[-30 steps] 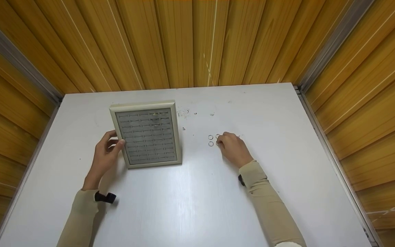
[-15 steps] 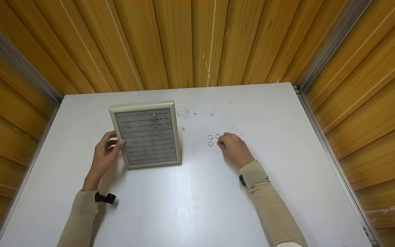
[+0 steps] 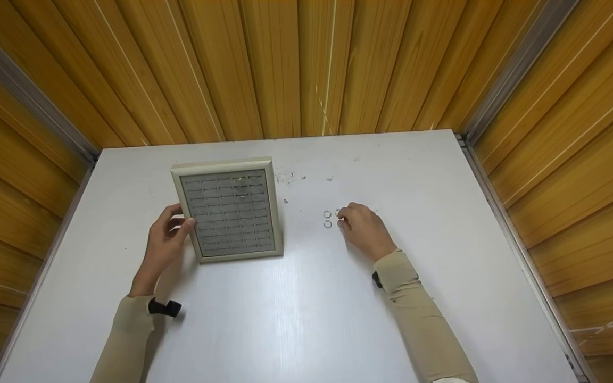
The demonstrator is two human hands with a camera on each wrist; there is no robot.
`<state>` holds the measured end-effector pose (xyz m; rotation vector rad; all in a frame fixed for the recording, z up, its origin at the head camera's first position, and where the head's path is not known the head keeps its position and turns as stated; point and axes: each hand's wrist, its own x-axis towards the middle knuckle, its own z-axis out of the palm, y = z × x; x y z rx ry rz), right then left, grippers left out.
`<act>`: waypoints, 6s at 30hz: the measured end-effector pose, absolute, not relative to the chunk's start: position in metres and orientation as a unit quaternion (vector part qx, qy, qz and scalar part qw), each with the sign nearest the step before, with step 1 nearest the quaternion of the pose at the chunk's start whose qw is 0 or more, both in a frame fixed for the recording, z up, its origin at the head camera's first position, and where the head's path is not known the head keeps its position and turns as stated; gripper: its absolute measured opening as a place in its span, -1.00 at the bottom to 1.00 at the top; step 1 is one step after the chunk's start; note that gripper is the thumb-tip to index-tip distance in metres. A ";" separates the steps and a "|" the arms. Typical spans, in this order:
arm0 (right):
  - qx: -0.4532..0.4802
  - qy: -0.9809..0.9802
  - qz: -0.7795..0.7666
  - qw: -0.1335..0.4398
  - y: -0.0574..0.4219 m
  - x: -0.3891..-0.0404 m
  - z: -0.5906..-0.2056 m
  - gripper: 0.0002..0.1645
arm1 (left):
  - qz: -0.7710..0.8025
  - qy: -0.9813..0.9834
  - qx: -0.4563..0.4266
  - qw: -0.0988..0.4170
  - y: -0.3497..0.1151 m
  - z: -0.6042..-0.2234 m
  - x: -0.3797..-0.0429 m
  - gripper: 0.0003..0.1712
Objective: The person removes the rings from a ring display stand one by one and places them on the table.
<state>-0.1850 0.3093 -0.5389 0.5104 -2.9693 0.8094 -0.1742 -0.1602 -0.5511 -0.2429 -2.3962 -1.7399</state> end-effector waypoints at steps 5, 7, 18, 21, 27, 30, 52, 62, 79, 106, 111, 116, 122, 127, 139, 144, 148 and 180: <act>0.165 -0.951 0.259 0.025 0.304 -0.186 -0.531 -0.76 | -0.578 -0.808 -0.080 0.082 -0.160 -0.550 -0.174 -0.54; 0.169 -0.952 0.253 0.035 0.301 -0.187 -0.528 -0.76 | -0.576 -0.810 -0.077 0.080 -0.160 -0.550 -0.173 -0.54; 0.214 -0.940 0.244 0.105 0.282 -0.188 -0.503 -0.79 | -0.579 -0.807 -0.074 0.090 -0.159 -0.551 -0.174 -0.55; 0.225 -0.936 0.243 0.123 0.276 -0.188 -0.494 -0.79 | -0.577 -0.808 -0.075 0.092 -0.159 -0.551 -0.174 -0.56; 0.249 -0.921 0.253 0.158 0.261 -0.193 -0.482 -0.83 | -0.574 -0.807 -0.081 0.107 -0.160 -0.551 -0.174 -0.55; 0.266 -0.912 0.258 0.178 0.253 -0.196 -0.476 -0.84 | -0.573 -0.808 -0.084 0.111 -0.159 -0.551 -0.173 -0.55; 0.306 -0.880 0.264 0.248 0.201 -0.203 -0.444 -0.84 | -0.563 -0.816 -0.072 0.108 -0.159 -0.551 -0.173 -0.54; 0.326 -0.865 0.266 0.271 0.181 -0.208 -0.439 -0.85 | -0.574 -0.809 -0.070 0.108 -0.160 -0.551 -0.175 -0.54; 0.313 -0.882 0.149 0.318 0.142 -0.210 -0.444 -0.90 | -0.567 -0.814 -0.077 0.099 -0.158 -0.550 -0.172 -0.56; 0.311 -0.875 0.149 0.340 0.135 -0.214 -0.455 -0.84 | -0.564 -0.814 -0.090 0.105 -0.159 -0.550 -0.173 -0.53; 0.315 -0.870 0.166 0.340 0.136 -0.214 -0.455 -0.94 | -0.568 -0.810 -0.093 0.108 -0.160 -0.550 -0.174 -0.53; 0.320 -0.866 0.177 0.341 0.137 -0.214 -0.454 -0.95 | -0.564 -0.813 -0.095 0.107 -0.159 -0.550 -0.175 -0.52; 0.327 -0.865 0.182 0.334 0.138 -0.213 -0.453 -0.84 | -0.561 -0.815 -0.097 0.109 -0.159 -0.552 -0.175 -0.55; 0.330 -0.861 0.199 0.332 0.139 -0.213 -0.453 -0.84 | -0.562 -0.815 -0.096 0.109 -0.160 -0.552 -0.175 -0.55; 0.334 -0.861 0.219 0.316 0.143 -0.212 -0.454 -0.84 | -0.560 -0.816 -0.095 0.107 -0.160 -0.553 -0.175 -0.51; 0.339 -0.856 0.224 0.320 0.145 -0.211 -0.455 -0.91 | -0.561 -0.816 -0.093 0.106 -0.160 -0.552 -0.175 -0.53; 0.341 -0.852 0.227 0.326 0.145 -0.211 -0.455 -0.94 | -0.556 -0.819 -0.093 0.107 -0.160 -0.551 -0.175 -0.51; 0.307 -0.858 0.257 0.320 0.206 -0.193 -0.469 -0.90 | -0.560 -0.817 -0.091 0.103 -0.160 -0.553 -0.175 -0.53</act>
